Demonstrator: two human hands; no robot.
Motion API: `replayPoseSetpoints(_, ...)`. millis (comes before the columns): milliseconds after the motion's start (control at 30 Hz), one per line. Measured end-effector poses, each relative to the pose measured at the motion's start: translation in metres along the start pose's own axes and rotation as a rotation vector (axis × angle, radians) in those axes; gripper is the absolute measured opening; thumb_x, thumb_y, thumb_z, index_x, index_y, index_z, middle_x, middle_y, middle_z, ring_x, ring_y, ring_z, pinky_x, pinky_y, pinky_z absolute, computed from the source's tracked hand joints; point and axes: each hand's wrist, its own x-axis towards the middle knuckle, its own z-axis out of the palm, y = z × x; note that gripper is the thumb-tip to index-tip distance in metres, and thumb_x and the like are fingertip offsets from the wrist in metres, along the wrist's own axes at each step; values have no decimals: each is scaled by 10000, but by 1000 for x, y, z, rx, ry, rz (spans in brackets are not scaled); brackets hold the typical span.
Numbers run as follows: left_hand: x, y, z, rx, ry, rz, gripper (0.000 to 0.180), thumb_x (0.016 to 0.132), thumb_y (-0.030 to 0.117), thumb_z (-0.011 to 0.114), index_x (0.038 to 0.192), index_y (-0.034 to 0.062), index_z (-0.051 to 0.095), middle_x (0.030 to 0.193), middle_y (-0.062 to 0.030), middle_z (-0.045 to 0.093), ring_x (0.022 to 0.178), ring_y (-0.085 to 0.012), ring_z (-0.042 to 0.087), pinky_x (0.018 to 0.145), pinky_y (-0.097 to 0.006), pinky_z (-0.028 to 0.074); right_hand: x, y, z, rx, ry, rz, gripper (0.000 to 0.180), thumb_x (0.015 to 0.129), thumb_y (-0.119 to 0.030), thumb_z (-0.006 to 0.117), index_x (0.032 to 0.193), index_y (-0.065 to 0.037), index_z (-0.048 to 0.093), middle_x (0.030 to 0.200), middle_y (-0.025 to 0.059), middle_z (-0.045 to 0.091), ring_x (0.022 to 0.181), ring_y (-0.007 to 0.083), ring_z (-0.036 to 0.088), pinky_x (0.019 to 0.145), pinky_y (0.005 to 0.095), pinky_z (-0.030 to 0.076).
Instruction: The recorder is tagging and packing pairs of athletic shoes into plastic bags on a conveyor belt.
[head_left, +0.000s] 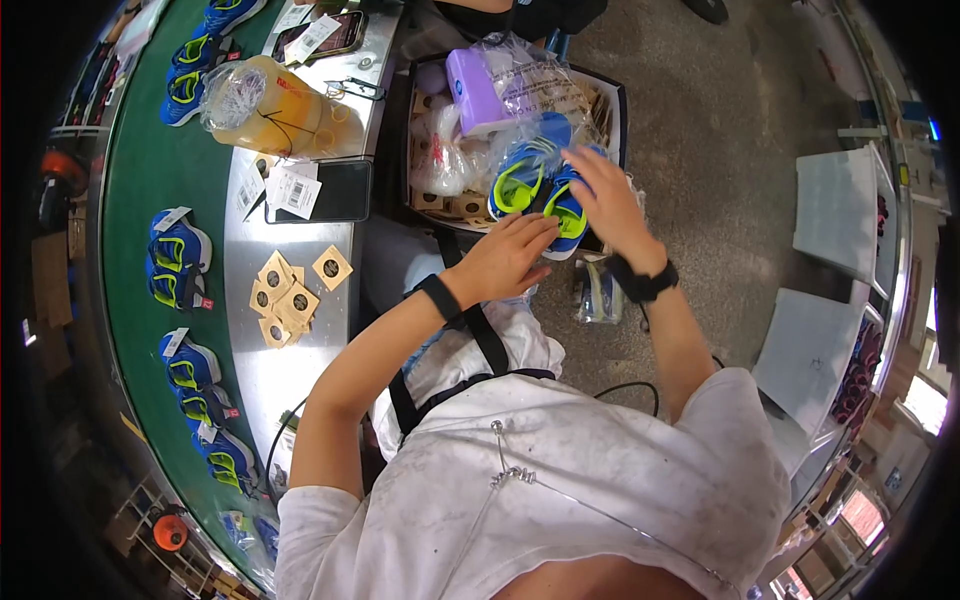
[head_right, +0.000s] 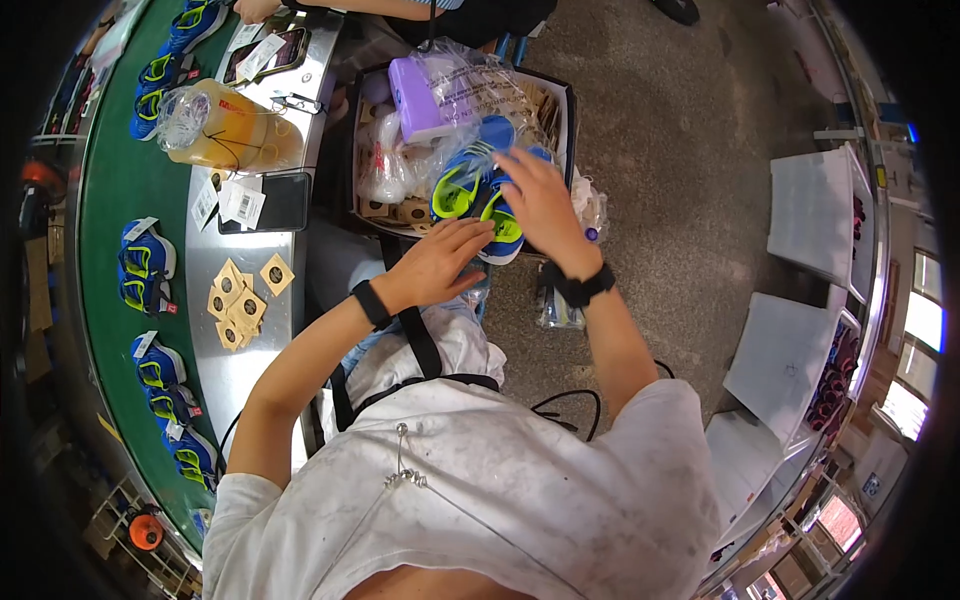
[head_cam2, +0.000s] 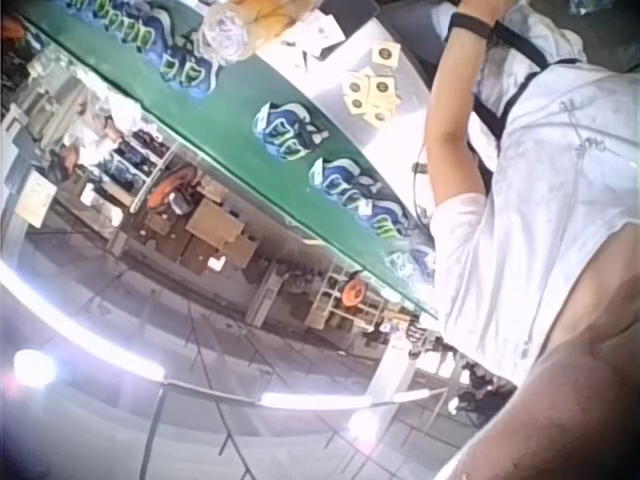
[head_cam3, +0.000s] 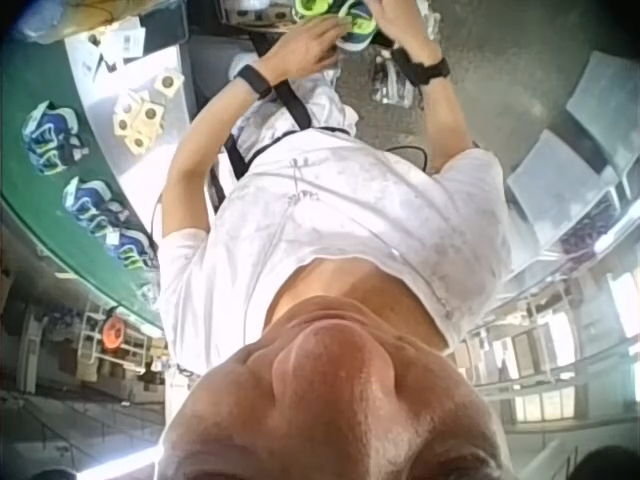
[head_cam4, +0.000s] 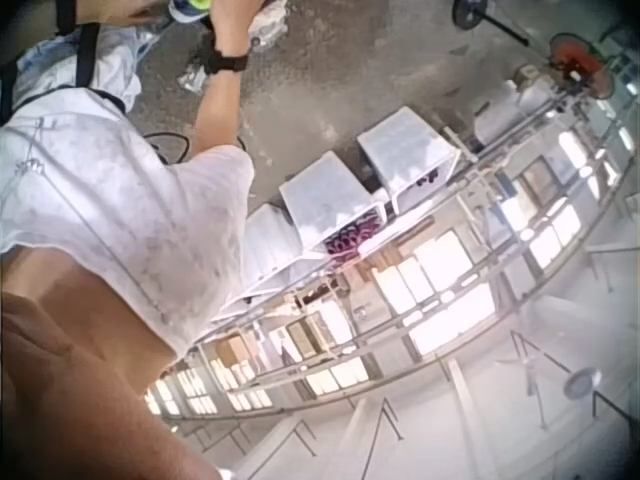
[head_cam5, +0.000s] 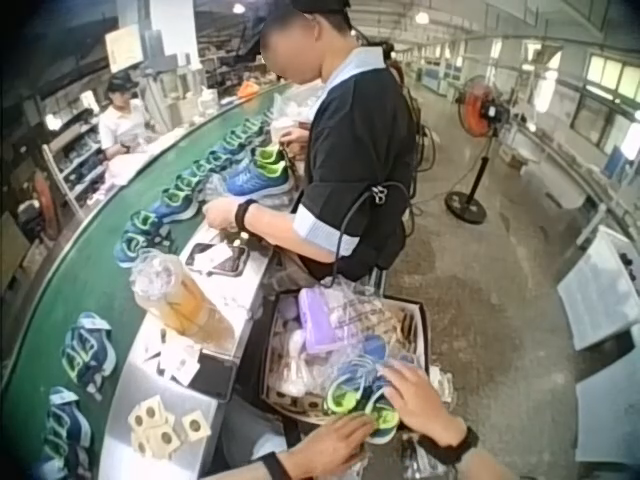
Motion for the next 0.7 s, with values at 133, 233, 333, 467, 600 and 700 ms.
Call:
replayPoseSetpoints(133,-9,-10,10,190,-96,-26,388,771,174,668,1124,66,547,1124,-67,548,1099,-267,510,998,-479,337,41,18,2,187,-15,28,327,860,-145,575,1172,-49,582,1186,174,580,1095,340,550,933,388,433)
replayPoseSetpoints(233,-25,-10,2,137,-124,-22,326,724,143,684,1027,96,574,1005,-43,556,1011,-232,543,1001,-463,342,49,21,17,94,0,26,323,855,-185,592,1149,-50,594,1150,172,603,1074,339,566,913,381,447)
replayPoseSetpoints(333,-43,-3,-10,123,-79,8,347,688,118,683,1019,95,581,1002,-37,562,991,-231,550,1001,-450,345,45,26,31,243,-119,107,315,843,-188,603,1128,-53,600,1123,163,618,1045,327,586,885,364,459)
replayPoseSetpoints(467,-67,-5,-22,90,-49,-63,383,704,120,685,1070,91,574,1063,-30,560,1037,-226,545,1002,-452,347,67,-61,-18,-180,-422,179,241,833,-276,613,940,-69,677,854,175,663,819,352,640,728,406,505)
replayPoseSetpoints(600,-83,-8,-39,-20,-27,-103,409,744,106,664,1137,79,558,1170,-73,539,1104,-262,518,1003,-458,357,96,-156,-16,-406,-494,-73,295,831,-362,593,841,-81,685,754,144,654,729,346,632,644,443,494)
replayPoseSetpoints(700,-89,-13,-41,-82,33,-115,461,734,72,640,1184,56,541,1244,-128,515,1126,-300,501,1008,-450,367,137,-211,40,-65,-349,-289,242,827,-316,613,806,-77,642,696,124,633,704,347,619,629,448,489)
